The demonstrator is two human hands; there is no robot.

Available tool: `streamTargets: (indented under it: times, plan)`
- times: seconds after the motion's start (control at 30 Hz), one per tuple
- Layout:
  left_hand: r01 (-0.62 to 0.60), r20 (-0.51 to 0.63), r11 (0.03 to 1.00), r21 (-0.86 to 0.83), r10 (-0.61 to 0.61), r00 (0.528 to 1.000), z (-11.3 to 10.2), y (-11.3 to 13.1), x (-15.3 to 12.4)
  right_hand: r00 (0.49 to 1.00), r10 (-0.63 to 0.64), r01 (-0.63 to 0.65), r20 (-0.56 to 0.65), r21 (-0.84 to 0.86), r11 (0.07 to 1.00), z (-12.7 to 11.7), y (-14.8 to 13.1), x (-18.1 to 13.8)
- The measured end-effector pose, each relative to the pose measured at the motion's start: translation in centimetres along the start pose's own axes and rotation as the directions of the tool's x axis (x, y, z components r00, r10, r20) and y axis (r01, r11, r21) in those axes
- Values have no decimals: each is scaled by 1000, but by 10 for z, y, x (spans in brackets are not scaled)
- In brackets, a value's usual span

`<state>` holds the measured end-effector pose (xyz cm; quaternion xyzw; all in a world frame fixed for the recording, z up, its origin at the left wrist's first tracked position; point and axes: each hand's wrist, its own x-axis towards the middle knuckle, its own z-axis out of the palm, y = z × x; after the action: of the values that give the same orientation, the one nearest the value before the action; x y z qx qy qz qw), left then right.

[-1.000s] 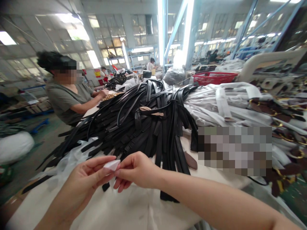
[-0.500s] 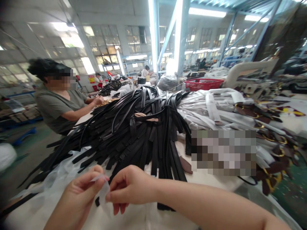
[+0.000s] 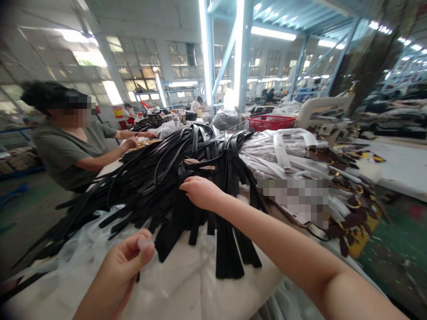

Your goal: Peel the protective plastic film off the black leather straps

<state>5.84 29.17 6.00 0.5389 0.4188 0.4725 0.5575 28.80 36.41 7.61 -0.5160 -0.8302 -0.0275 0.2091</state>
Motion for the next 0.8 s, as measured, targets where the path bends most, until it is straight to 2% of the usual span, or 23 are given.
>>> streamTargets:
  times: [0.17, 0.23, 0.3, 0.37, 0.43, 0.47, 0.5, 0.53, 0.63, 0.7, 0.8]
  plan:
    - [131, -74, 989, -68, -136, 988, 5, 7, -4, 958, -121, 111, -261, -50, 993, 39, 21, 11]
    - [165, -91, 983, -81, -172, 981, 4, 8, -3, 945, -135, 131, -298, -32, 991, 43, 28, 10]
    - [153, -106, 988, -15, -154, 982, 0, 7, 0, 922, -139, 144, -360, -13, 990, 37, 27, 6]
    - [129, -116, 986, 102, -117, 986, -5, 4, 4, 860, -172, 201, -480, 8, 980, 21, 13, -4]
    - [98, -130, 969, 228, -70, 989, -10, 0, 7, 741, -271, 349, -614, 7, 937, 3, -10, -18]
    - [81, -140, 955, 286, -42, 989, -12, -2, 8, 701, -329, 421, -633, -5, 907, -5, -23, -26]
    - [66, -148, 938, 341, -16, 989, -13, -4, 8, 715, -405, 475, -570, -30, 880, -11, -35, -33]
    - [53, -151, 919, 391, 7, 988, -13, -5, 8, 756, -452, 491, -473, -46, 870, -15, -46, -39]
    - [27, -165, 855, 517, 68, 984, -10, -7, 5, 874, -423, 416, -239, -81, 906, -14, -64, -49]
    - [15, -178, 814, 580, 110, 978, -8, -6, 3, 909, -383, 370, -167, -104, 923, -9, -65, -48]
    - [-13, -168, 765, 644, 158, 973, -6, -5, 1, 929, -361, 350, -80, -118, 929, -3, -61, -46]
